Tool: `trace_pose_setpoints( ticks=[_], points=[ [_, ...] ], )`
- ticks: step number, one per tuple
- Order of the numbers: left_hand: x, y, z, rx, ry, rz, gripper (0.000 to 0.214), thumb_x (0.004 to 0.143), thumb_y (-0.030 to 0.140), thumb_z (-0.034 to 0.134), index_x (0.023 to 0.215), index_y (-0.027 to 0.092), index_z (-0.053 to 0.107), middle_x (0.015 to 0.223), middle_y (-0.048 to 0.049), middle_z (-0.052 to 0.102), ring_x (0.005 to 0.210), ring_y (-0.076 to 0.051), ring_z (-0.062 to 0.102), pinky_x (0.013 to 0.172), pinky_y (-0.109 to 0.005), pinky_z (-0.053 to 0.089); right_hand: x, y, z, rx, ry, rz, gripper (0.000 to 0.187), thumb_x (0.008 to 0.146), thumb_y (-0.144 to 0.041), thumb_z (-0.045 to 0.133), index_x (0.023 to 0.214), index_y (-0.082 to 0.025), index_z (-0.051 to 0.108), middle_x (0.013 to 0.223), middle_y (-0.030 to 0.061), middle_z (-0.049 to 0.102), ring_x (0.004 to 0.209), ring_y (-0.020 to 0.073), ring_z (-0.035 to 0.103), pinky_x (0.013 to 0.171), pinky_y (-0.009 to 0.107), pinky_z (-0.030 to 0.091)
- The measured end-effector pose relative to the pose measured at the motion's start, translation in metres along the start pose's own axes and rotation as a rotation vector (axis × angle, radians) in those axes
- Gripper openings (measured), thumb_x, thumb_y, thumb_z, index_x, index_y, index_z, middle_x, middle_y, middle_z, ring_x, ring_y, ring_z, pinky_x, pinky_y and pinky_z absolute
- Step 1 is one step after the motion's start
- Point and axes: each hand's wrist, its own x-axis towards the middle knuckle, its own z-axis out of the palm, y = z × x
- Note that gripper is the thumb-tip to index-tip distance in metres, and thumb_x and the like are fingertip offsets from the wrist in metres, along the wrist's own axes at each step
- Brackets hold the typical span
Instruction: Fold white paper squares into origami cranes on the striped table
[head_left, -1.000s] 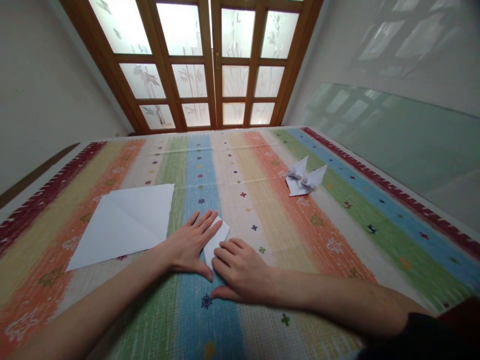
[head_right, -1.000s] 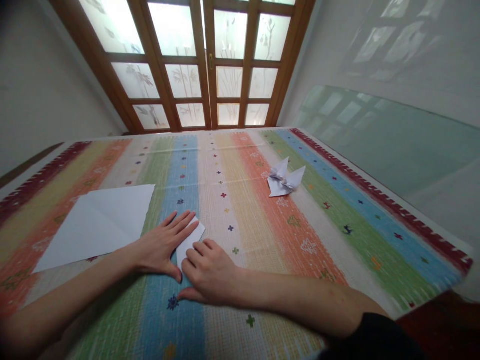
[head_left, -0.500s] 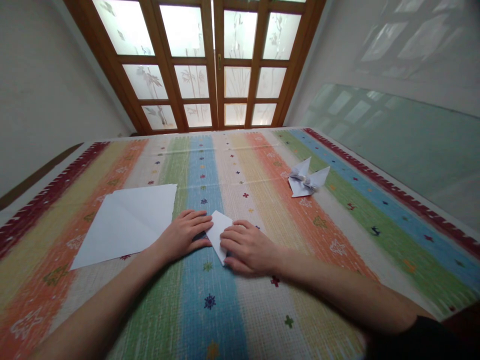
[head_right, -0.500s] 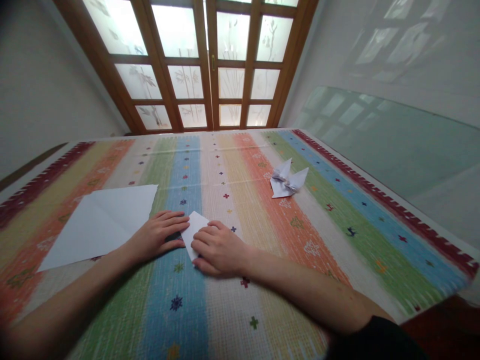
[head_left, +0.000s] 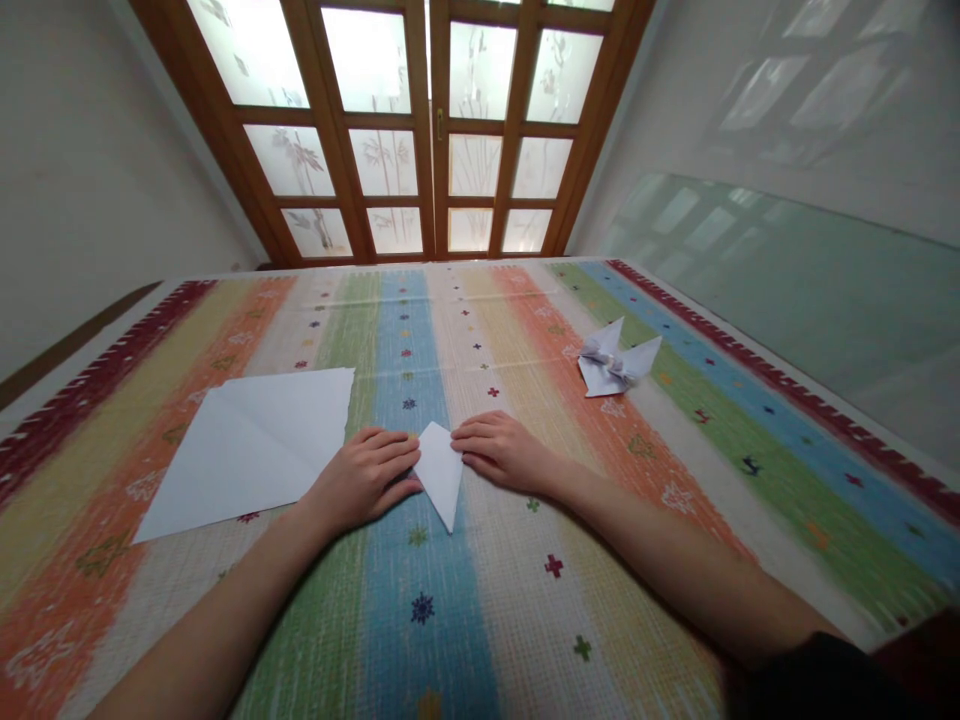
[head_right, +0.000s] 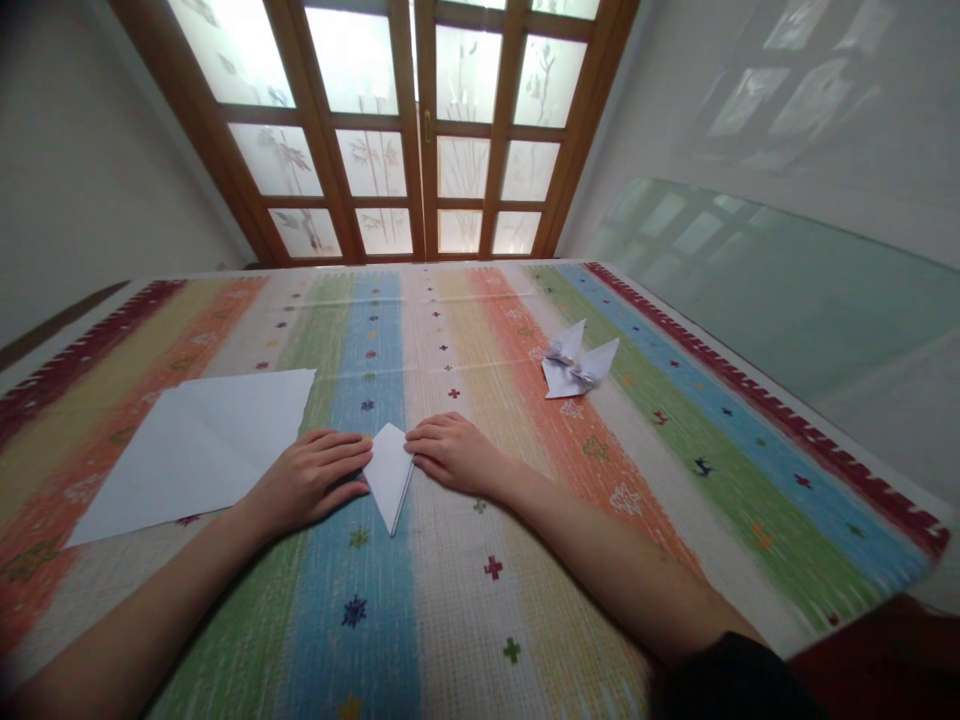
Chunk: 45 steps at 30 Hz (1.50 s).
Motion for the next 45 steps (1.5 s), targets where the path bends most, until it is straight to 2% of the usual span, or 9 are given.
trace_pose_setpoints(
  ticks=[7,13,17,23,29,32,36,41,45],
  points=[
    [-0.001,0.001,-0.001,-0.055,0.010,-0.032,0.036,0.097,0.045,0.049,0.108,0.018,0.070,0.114,-0.0104,0.073,0.107,-0.026,0.067,0.089,-0.044,0.050,0.004,-0.001,0.003,-0.010,0.058,0.005,0.023,0.098,-0.026,0.049,0.098,-0.016,0.070,0.105,0.0089,0.073,0.100,0.0194,0.064,0.089,0.037,0.047],
    [-0.001,-0.001,0.002,-0.087,0.028,-0.045,0.038,0.094,0.050,0.054,0.108,0.018,0.070,0.113,-0.0110,0.073,0.104,-0.025,0.068,0.089,-0.043,0.051,0.004,-0.001,0.008,-0.158,0.081,-0.052,0.021,0.097,-0.017,0.047,0.091,-0.015,0.067,0.096,0.0075,0.073,0.088,0.0182,0.063,0.081,0.033,0.044],
    [-0.002,-0.004,0.007,-0.102,0.095,-0.032,0.037,0.092,0.050,0.057,0.105,0.018,0.071,0.109,-0.0104,0.074,0.099,-0.026,0.068,0.085,-0.044,0.052,0.004,-0.004,0.007,-0.226,0.050,0.034,0.021,0.097,-0.018,0.047,0.086,-0.015,0.065,0.090,0.0080,0.070,0.083,0.0188,0.059,0.077,0.033,0.039],
    [0.003,0.000,0.011,-0.121,0.148,-0.177,0.022,0.095,0.031,0.055,0.088,0.021,0.073,0.094,-0.0046,0.075,0.086,-0.021,0.064,0.080,-0.038,0.049,0.010,-0.011,0.005,-0.115,0.058,0.250,0.017,0.095,-0.022,0.051,0.086,-0.015,0.064,0.094,0.0089,0.066,0.086,0.0200,0.056,0.081,0.034,0.038],
    [0.011,0.003,0.009,-0.169,0.108,-0.394,0.016,0.088,0.025,0.065,0.074,0.018,0.071,0.080,-0.0039,0.068,0.079,-0.020,0.059,0.076,-0.035,0.047,0.014,-0.011,0.004,0.035,0.061,0.420,0.014,0.091,-0.023,0.059,0.081,-0.016,0.065,0.090,0.0069,0.064,0.087,0.0195,0.056,0.081,0.033,0.039],
    [0.011,0.002,0.009,-0.212,0.091,-0.439,0.012,0.086,0.024,0.068,0.075,0.019,0.072,0.078,-0.0031,0.066,0.079,-0.020,0.058,0.075,-0.033,0.045,0.013,-0.009,0.003,0.091,0.068,0.403,0.009,0.088,-0.022,0.064,0.081,-0.017,0.067,0.092,0.0060,0.064,0.089,0.0189,0.057,0.082,0.033,0.039],
    [0.008,0.000,0.010,-0.201,0.085,-0.373,0.010,0.087,0.023,0.067,0.079,0.019,0.073,0.078,-0.0030,0.067,0.077,-0.019,0.059,0.074,-0.033,0.044,0.010,-0.007,0.002,0.099,0.062,0.315,0.004,0.086,-0.017,0.067,0.082,-0.017,0.069,0.091,0.0055,0.066,0.089,0.0182,0.058,0.083,0.033,0.037],
    [0.005,0.000,0.010,-0.220,0.079,-0.333,0.010,0.088,0.023,0.066,0.081,0.020,0.072,0.079,-0.0028,0.068,0.078,-0.019,0.059,0.075,-0.032,0.043,0.012,-0.006,-0.001,0.134,0.038,0.353,0.007,0.084,-0.015,0.068,0.078,-0.016,0.070,0.081,0.0040,0.066,0.081,0.0162,0.058,0.077,0.030,0.038],
    [0.008,0.001,0.009,-0.218,0.045,-0.371,0.012,0.089,0.024,0.064,0.080,0.020,0.070,0.078,-0.0027,0.067,0.079,-0.019,0.058,0.075,-0.033,0.043,0.015,-0.006,-0.004,0.184,0.005,0.362,0.014,0.087,-0.022,0.067,0.075,-0.017,0.070,0.078,0.0030,0.066,0.076,0.0145,0.058,0.075,0.028,0.038]
  ],
)
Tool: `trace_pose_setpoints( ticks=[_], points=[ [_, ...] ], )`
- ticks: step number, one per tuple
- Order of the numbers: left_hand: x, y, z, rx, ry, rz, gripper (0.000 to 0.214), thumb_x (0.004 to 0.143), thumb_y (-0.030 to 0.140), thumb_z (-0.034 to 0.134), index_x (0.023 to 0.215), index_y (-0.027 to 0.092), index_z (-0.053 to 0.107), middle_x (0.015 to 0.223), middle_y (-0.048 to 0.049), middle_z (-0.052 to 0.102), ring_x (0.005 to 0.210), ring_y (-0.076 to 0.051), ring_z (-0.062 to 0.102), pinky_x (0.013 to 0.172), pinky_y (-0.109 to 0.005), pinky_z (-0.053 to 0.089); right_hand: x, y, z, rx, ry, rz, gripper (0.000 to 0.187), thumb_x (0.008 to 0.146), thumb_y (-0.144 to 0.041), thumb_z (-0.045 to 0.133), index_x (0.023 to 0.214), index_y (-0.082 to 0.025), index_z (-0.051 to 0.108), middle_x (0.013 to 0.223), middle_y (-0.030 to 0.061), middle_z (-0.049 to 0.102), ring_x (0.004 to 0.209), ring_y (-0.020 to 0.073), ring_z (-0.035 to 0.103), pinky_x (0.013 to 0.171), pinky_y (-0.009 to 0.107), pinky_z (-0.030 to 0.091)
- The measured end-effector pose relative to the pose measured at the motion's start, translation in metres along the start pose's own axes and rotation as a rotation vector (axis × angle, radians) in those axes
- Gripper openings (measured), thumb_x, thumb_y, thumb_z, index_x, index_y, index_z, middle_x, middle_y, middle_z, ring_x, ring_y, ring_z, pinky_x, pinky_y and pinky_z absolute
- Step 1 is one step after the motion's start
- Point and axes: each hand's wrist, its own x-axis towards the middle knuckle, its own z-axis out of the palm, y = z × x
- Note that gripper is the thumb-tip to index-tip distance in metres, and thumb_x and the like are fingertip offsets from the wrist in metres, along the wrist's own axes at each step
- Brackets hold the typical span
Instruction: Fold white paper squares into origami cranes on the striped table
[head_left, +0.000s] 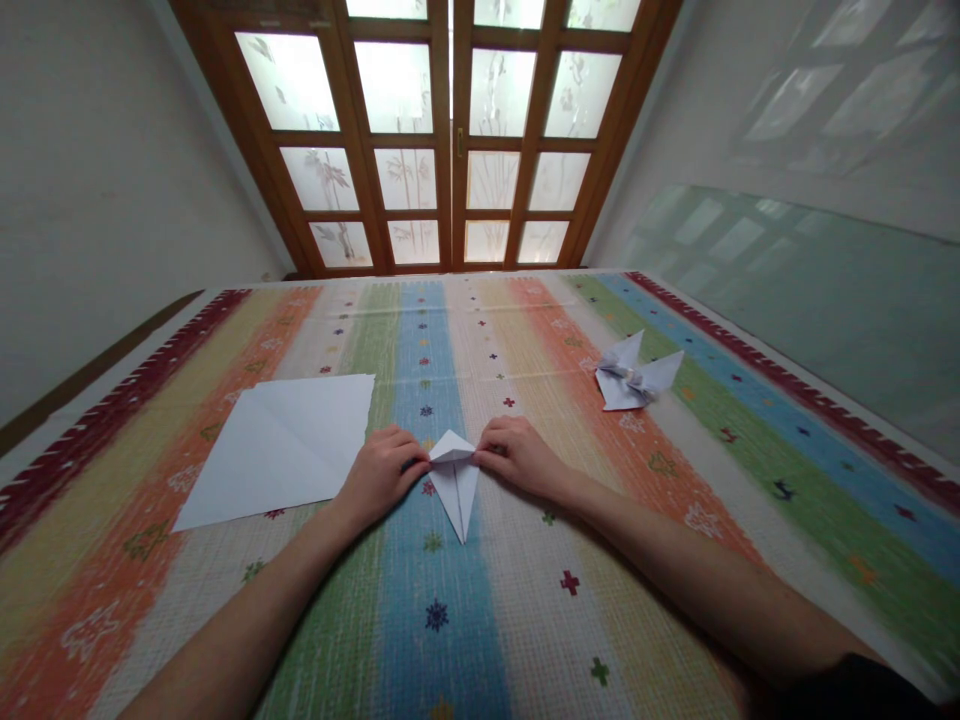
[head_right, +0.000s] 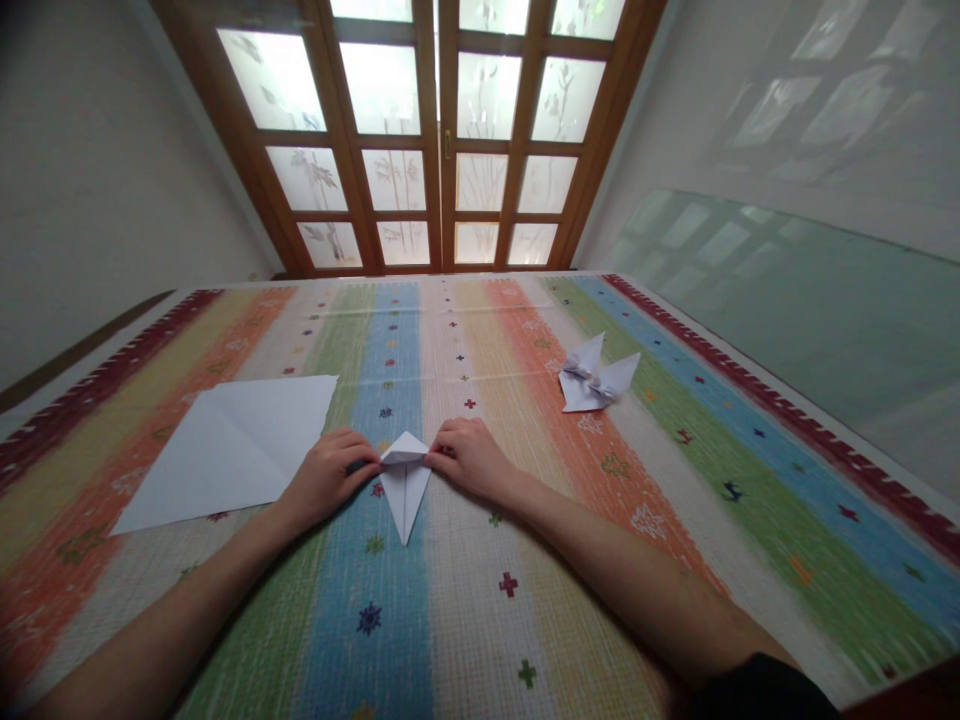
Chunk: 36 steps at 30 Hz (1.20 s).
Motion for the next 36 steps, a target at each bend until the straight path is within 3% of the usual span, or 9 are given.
trace_pose_setpoints(
  ticks=[9,17,23,27,30,36],
  points=[
    [0.007,0.008,0.003,0.111,-0.064,-0.181,0.022,0.093,0.028,0.054,0.077,0.017,0.064,0.080,-0.0063,0.063,0.082,-0.023,0.056,0.077,-0.037,0.041,0.007,-0.013,0.007,-0.159,0.036,0.177,0.021,0.092,-0.026,0.060,0.076,-0.015,0.070,0.083,0.0061,0.067,0.080,0.0170,0.059,0.078,0.032,0.036],
    [0.013,0.014,0.000,0.045,-0.068,-0.282,0.019,0.086,0.029,0.057,0.071,0.019,0.063,0.081,-0.0043,0.064,0.081,-0.022,0.056,0.074,-0.036,0.040,0.011,-0.017,0.006,-0.226,0.002,0.224,0.019,0.091,-0.028,0.062,0.078,-0.017,0.068,0.086,0.0055,0.067,0.083,0.0179,0.058,0.077,0.033,0.031],
    [0.009,0.021,0.005,0.176,0.037,-0.252,0.030,0.093,0.033,0.049,0.071,0.018,0.062,0.080,-0.0077,0.063,0.083,-0.025,0.055,0.075,-0.040,0.041,0.011,-0.015,0.012,-0.238,0.042,0.226,0.021,0.091,-0.030,0.061,0.075,-0.017,0.065,0.085,0.0053,0.066,0.083,0.0188,0.057,0.076,0.033,0.030],
    [0.006,0.017,0.002,-0.001,0.067,-0.208,0.018,0.089,0.028,0.059,0.074,0.018,0.062,0.079,-0.0040,0.064,0.080,-0.021,0.056,0.076,-0.036,0.042,0.006,-0.008,0.012,-0.090,0.062,0.193,0.016,0.088,-0.027,0.067,0.075,-0.017,0.065,0.081,0.0023,0.065,0.079,0.0157,0.057,0.076,0.031,0.032],
    [0.004,0.011,-0.003,-0.125,0.041,-0.153,0.010,0.085,0.019,0.064,0.075,0.019,0.065,0.079,-0.0025,0.065,0.081,-0.019,0.057,0.076,-0.033,0.043,0.002,-0.004,0.009,0.012,0.057,0.118,0.010,0.084,-0.022,0.071,0.076,-0.018,0.067,0.078,0.0005,0.065,0.079,0.0146,0.058,0.079,0.031,0.033],
    [0.007,0.005,-0.007,-0.108,-0.090,-0.134,0.012,0.086,0.020,0.066,0.075,0.019,0.070,0.076,-0.0028,0.066,0.080,-0.020,0.056,0.076,-0.033,0.041,0.000,-0.001,-0.001,0.092,-0.008,0.073,0.012,0.081,-0.018,0.074,0.070,-0.017,0.068,0.076,0.0005,0.066,0.078,0.0141,0.059,0.080,0.031,0.034]
  ],
)
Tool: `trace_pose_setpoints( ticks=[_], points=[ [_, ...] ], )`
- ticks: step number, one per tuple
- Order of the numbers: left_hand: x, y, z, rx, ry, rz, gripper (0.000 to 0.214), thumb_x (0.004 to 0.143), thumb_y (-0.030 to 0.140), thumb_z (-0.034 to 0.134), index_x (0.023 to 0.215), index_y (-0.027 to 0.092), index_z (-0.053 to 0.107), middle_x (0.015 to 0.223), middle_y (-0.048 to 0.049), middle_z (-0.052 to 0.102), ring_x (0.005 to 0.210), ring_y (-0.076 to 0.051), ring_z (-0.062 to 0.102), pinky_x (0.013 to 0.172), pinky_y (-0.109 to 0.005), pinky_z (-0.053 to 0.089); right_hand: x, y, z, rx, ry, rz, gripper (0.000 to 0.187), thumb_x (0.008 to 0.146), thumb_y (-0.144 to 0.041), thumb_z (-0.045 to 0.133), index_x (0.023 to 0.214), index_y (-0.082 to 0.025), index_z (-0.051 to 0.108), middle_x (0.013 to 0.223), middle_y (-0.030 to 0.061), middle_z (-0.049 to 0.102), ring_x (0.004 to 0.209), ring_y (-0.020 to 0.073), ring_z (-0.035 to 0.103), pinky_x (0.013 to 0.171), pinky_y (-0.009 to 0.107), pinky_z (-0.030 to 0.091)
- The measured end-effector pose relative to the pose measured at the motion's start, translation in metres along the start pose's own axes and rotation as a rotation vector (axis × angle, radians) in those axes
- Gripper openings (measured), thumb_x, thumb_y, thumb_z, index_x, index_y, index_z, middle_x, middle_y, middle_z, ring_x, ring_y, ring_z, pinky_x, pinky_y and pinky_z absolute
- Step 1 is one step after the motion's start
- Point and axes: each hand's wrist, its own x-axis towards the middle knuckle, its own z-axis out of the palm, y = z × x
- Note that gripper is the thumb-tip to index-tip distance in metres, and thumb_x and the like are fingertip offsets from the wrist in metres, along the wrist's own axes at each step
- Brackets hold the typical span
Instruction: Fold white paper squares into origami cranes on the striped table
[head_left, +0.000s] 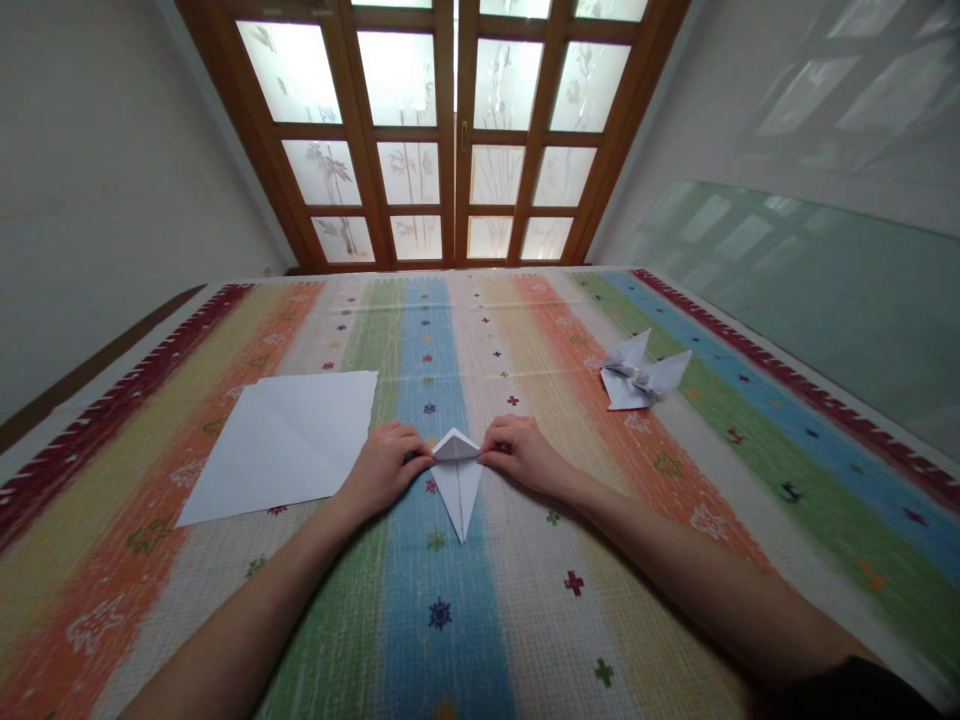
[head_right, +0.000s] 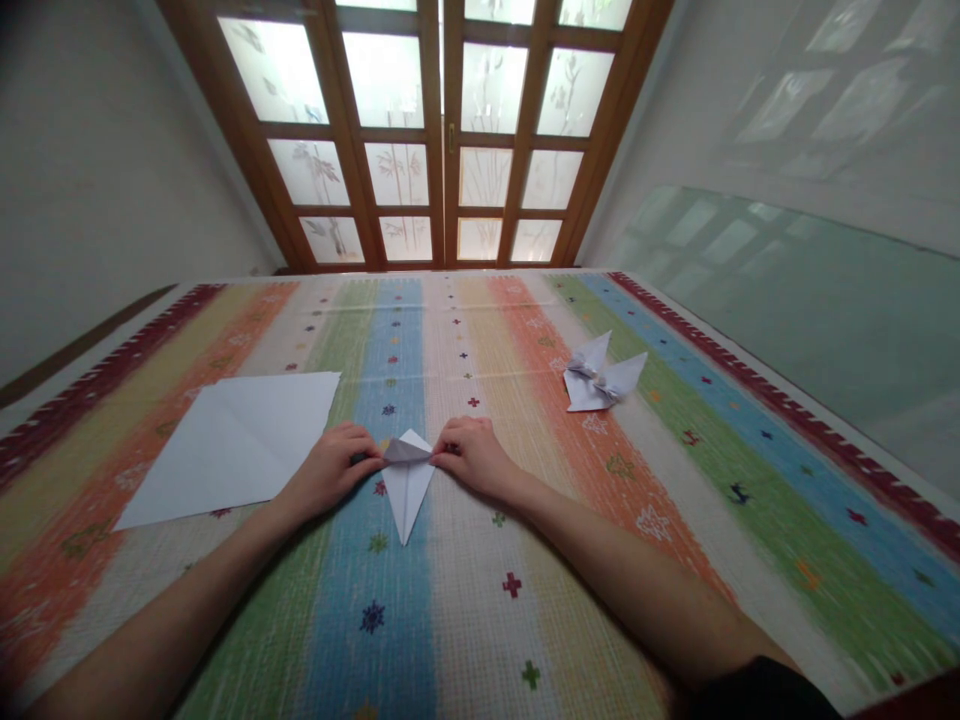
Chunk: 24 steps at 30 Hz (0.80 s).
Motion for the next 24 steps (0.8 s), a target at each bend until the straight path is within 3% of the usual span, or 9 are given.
trace_pose_setpoints(
  ticks=[6,11,24],
  points=[
    [0.002,0.005,0.005,0.150,0.002,-0.092,0.021,0.092,0.028,0.058,0.077,0.018,0.068,0.079,-0.0041,0.064,0.080,-0.022,0.056,0.074,-0.036,0.039,0.004,-0.006,0.003,-0.112,0.008,0.080,0.023,0.089,-0.024,0.063,0.067,-0.017,0.066,0.076,0.0020,0.066,0.075,0.0148,0.057,0.076,0.032,0.033],
    [-0.001,0.006,0.011,0.193,0.047,-0.100,0.026,0.095,0.031,0.052,0.076,0.018,0.065,0.081,-0.0050,0.063,0.080,-0.023,0.055,0.074,-0.037,0.039,0.007,-0.013,0.011,-0.274,0.035,0.163,0.021,0.092,-0.027,0.060,0.074,-0.018,0.066,0.084,0.0043,0.069,0.086,0.0195,0.059,0.078,0.034,0.030],
    [0.003,0.015,0.016,0.379,0.083,-0.148,0.027,0.094,0.033,0.054,0.072,0.019,0.061,0.082,-0.0073,0.066,0.086,-0.026,0.056,0.075,-0.040,0.037,0.005,-0.015,0.023,-0.555,0.084,0.125,0.026,0.098,-0.031,0.048,0.084,-0.017,0.066,0.091,0.0099,0.068,0.089,0.0241,0.057,0.079,0.039,0.029]
  ],
)
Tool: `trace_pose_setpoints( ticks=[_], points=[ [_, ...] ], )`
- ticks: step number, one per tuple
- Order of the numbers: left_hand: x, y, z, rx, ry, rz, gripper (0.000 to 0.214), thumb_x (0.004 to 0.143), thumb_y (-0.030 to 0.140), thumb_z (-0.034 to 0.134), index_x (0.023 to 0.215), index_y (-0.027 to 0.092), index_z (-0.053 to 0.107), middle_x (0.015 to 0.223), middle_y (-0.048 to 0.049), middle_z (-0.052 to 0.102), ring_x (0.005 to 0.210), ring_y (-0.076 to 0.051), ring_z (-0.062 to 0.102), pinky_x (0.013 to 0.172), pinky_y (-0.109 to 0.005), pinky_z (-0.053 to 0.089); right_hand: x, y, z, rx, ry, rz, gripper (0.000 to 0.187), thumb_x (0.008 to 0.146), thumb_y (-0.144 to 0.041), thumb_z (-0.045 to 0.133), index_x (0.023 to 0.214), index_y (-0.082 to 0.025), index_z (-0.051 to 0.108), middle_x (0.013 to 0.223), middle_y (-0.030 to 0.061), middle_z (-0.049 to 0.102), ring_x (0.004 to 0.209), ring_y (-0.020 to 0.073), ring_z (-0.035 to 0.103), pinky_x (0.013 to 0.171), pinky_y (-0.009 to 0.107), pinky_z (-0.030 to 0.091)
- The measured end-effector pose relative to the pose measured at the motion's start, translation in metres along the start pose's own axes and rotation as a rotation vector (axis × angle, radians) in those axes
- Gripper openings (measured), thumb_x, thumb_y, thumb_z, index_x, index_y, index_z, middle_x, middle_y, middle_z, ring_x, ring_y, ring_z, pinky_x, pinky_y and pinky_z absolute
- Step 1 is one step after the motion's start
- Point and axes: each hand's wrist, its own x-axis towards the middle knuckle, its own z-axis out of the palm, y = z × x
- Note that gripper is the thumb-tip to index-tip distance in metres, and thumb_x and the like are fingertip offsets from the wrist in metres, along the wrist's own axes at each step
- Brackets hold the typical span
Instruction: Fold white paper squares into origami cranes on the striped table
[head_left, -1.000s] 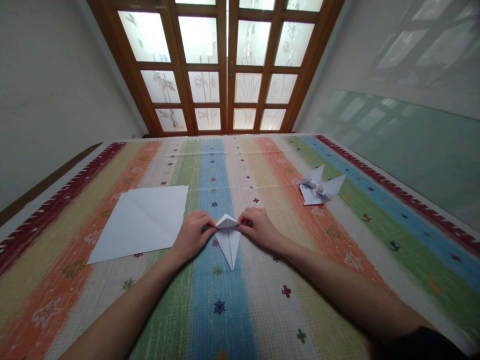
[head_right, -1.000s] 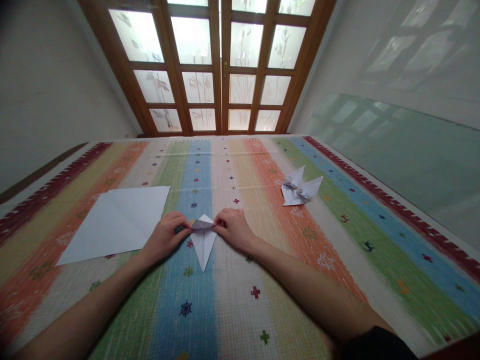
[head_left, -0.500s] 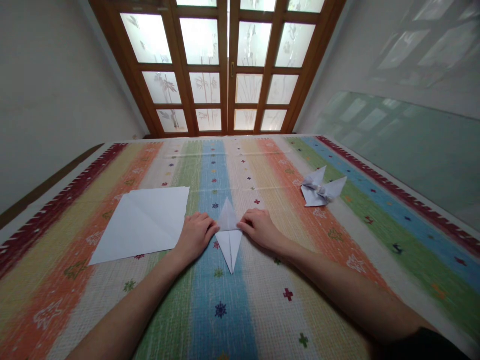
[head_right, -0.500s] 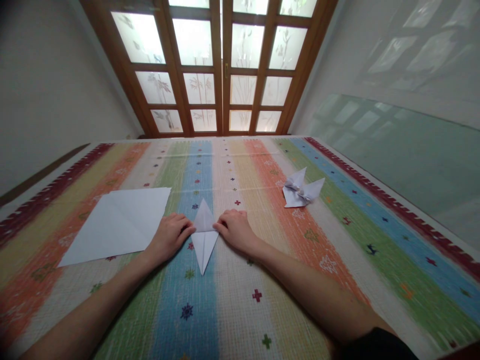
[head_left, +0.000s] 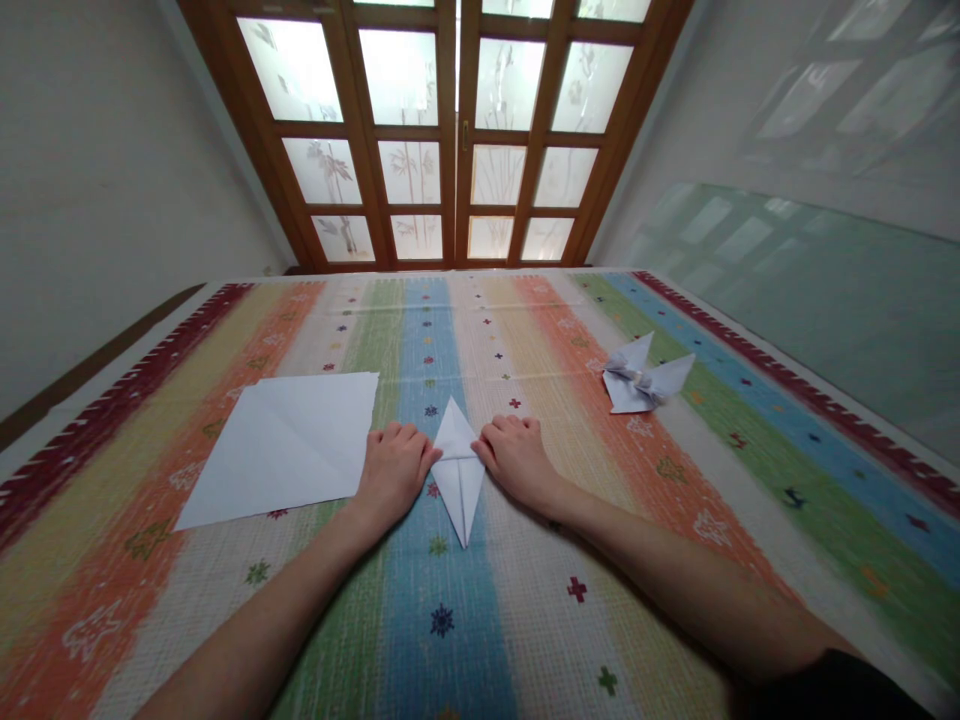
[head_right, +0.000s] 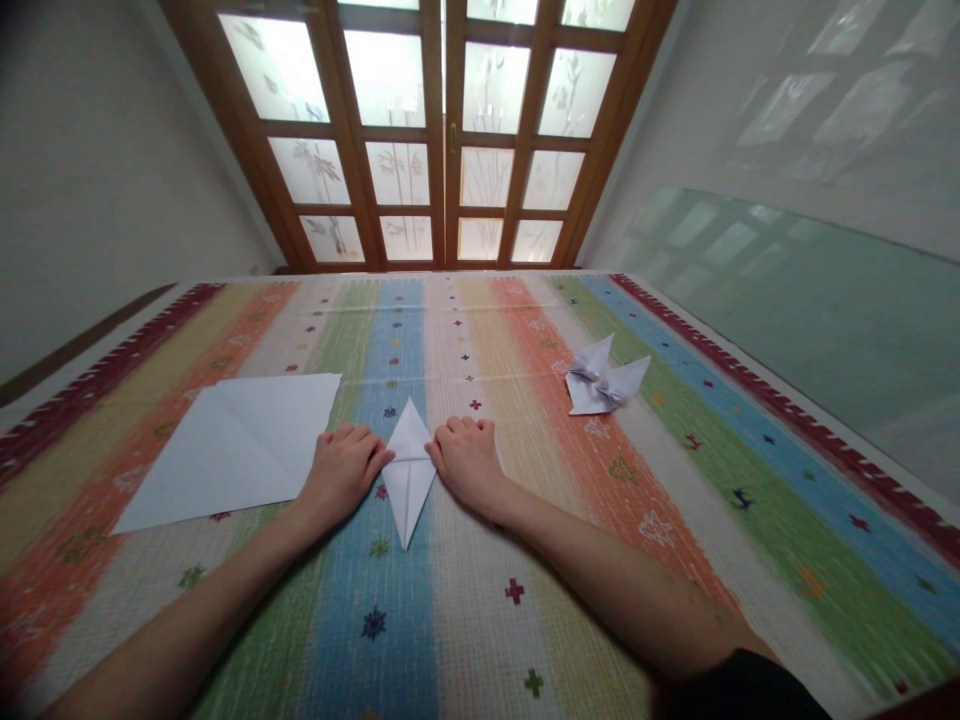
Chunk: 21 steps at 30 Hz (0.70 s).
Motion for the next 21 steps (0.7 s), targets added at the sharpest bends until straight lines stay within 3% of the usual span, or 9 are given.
trace_pose_setpoints(
  ticks=[7,9,11,13,15,19,21],
  points=[
    [-0.003,0.002,0.001,0.043,0.040,-0.053,0.021,0.092,0.035,0.057,0.082,0.018,0.065,0.087,-0.0102,0.067,0.089,-0.029,0.057,0.078,-0.042,0.039,0.000,-0.001,0.000,-0.054,0.003,-0.009,0.023,0.097,-0.032,0.051,0.087,-0.016,0.065,0.092,0.0105,0.068,0.090,0.0254,0.056,0.080,0.039,0.029],
    [-0.003,0.000,0.002,0.014,0.073,-0.002,0.017,0.092,0.030,0.057,0.099,0.019,0.067,0.106,-0.0130,0.068,0.099,-0.031,0.058,0.083,-0.044,0.041,0.000,-0.001,0.000,-0.051,0.009,-0.004,0.021,0.096,-0.033,0.052,0.087,-0.017,0.064,0.092,0.0105,0.068,0.090,0.0252,0.056,0.080,0.039,0.029],
    [-0.001,-0.004,0.003,-0.025,0.072,0.153,0.028,0.092,0.021,0.056,0.118,0.025,0.064,0.131,-0.0117,0.061,0.117,-0.032,0.054,0.092,-0.047,0.039,-0.001,-0.001,-0.001,-0.035,0.016,0.009,0.019,0.095,-0.033,0.053,0.089,-0.017,0.062,0.093,0.0105,0.068,0.091,0.0253,0.056,0.081,0.039,0.029],
    [0.001,-0.008,0.004,-0.042,-0.008,0.329,0.040,0.091,0.014,0.054,0.127,0.031,0.060,0.142,-0.0071,0.054,0.129,-0.030,0.048,0.100,-0.048,0.036,-0.003,0.000,-0.001,0.002,0.023,0.027,0.016,0.094,-0.032,0.055,0.091,-0.018,0.062,0.096,0.0098,0.067,0.093,0.0258,0.055,0.082,0.040,0.030],
    [0.003,-0.011,0.003,-0.032,-0.119,0.420,0.043,0.092,0.012,0.051,0.129,0.032,0.059,0.142,-0.0056,0.055,0.132,-0.030,0.047,0.102,-0.050,0.036,-0.005,0.004,-0.002,0.053,0.033,0.050,0.014,0.093,-0.032,0.056,0.091,-0.019,0.061,0.097,0.0087,0.066,0.095,0.0263,0.055,0.083,0.040,0.030],
    [0.002,-0.013,-0.001,-0.024,-0.218,0.438,0.045,0.093,0.014,0.046,0.136,0.028,0.053,0.145,-0.0068,0.052,0.137,-0.029,0.043,0.108,-0.053,0.031,-0.012,0.015,-0.005,0.151,0.052,0.101,0.013,0.092,-0.030,0.056,0.087,-0.020,0.062,0.095,0.0082,0.065,0.094,0.0261,0.055,0.085,0.042,0.033],
    [-0.002,-0.013,-0.004,-0.041,-0.237,0.445,0.047,0.094,0.018,0.043,0.141,0.025,0.047,0.149,-0.0079,0.047,0.141,-0.028,0.037,0.113,-0.053,0.024,-0.016,0.016,-0.006,0.189,0.080,0.058,0.013,0.093,-0.026,0.052,0.094,-0.018,0.063,0.101,0.0102,0.066,0.097,0.0260,0.056,0.088,0.043,0.036]
  ],
)
